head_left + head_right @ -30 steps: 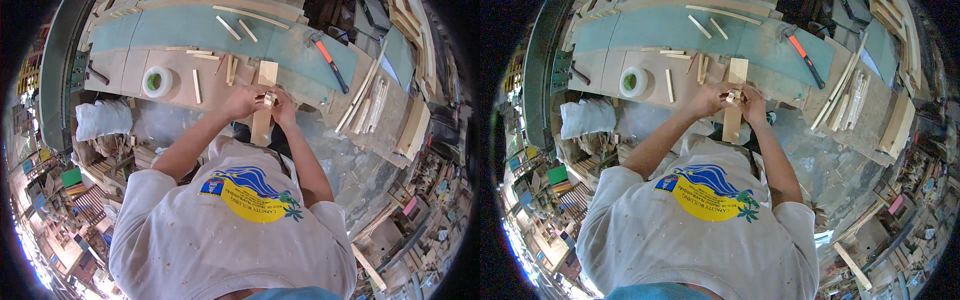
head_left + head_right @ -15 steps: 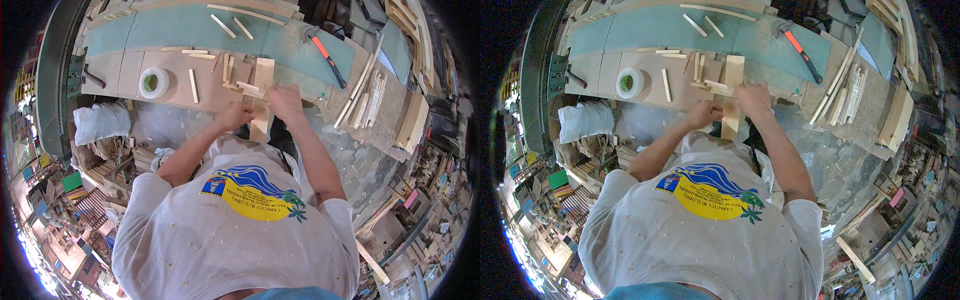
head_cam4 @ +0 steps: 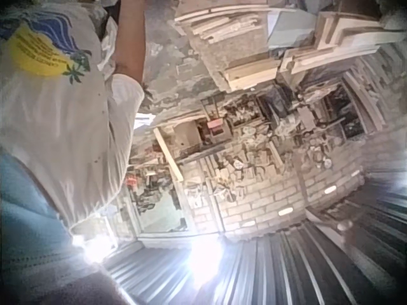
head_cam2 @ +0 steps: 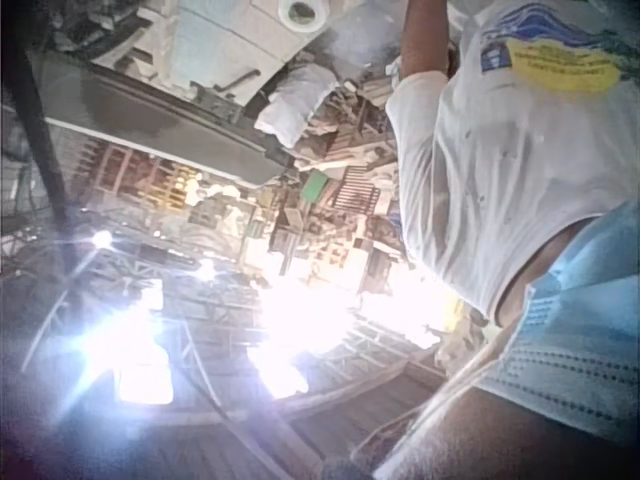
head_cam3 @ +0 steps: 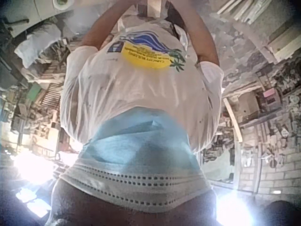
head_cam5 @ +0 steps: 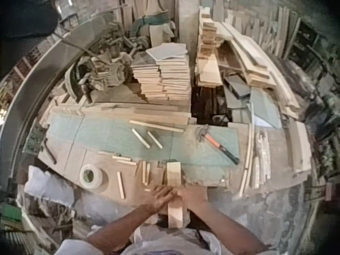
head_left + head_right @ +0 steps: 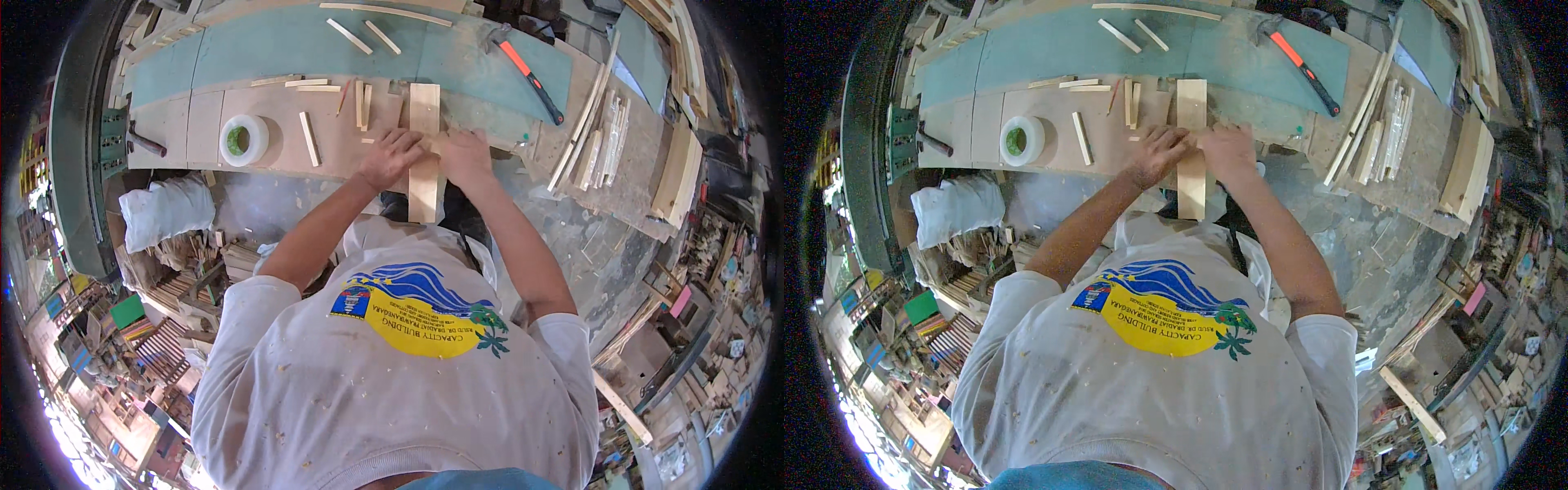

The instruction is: The person assembles small wooden components by hand, fitting thin strips into a larger block. They then use a roll of tape to secure the assembled pieces together on a workbench in a cluttered workshop.

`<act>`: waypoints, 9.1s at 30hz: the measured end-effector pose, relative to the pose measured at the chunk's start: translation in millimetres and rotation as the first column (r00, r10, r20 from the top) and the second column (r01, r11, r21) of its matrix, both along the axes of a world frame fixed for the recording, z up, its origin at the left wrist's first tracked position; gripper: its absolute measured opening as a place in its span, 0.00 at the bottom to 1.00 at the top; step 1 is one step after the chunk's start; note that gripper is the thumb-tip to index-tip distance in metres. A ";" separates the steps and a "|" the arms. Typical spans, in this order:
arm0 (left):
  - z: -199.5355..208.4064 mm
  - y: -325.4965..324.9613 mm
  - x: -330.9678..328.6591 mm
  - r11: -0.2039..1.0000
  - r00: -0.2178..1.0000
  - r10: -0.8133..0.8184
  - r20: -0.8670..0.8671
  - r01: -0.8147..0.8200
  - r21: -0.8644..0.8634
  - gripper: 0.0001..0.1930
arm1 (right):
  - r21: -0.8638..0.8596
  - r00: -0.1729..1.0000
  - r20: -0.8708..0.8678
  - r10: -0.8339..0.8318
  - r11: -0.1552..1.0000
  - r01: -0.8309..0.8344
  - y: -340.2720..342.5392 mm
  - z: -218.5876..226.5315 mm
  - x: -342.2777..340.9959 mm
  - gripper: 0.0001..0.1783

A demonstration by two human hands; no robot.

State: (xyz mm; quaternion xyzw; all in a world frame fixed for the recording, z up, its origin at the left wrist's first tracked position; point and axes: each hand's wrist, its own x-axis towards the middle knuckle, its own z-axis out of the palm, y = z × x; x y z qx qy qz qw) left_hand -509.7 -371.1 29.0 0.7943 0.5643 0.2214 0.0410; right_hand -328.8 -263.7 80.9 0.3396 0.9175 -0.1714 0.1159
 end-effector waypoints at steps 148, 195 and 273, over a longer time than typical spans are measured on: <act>22.2 -131.0 -211.1 0.331 0.389 0.872 -0.297 -0.916 -0.228 0.23 | 0.152 0.907 -0.400 0.133 0.985 -0.077 -12.3 -0.7 24.4 0.36; 179.8 -2.5 96.8 0.964 0.905 -0.084 0.418 0.180 -0.195 0.06 | -0.594 0.551 -0.455 -0.700 0.699 0.398 -98.7 136.0 134.9 0.40; -2.0 34.7 67.6 0.971 0.926 -0.222 -0.307 0.183 -0.151 0.33 | -0.717 0.224 -0.228 -0.948 0.319 0.620 -75.5 -55.2 74.2 0.18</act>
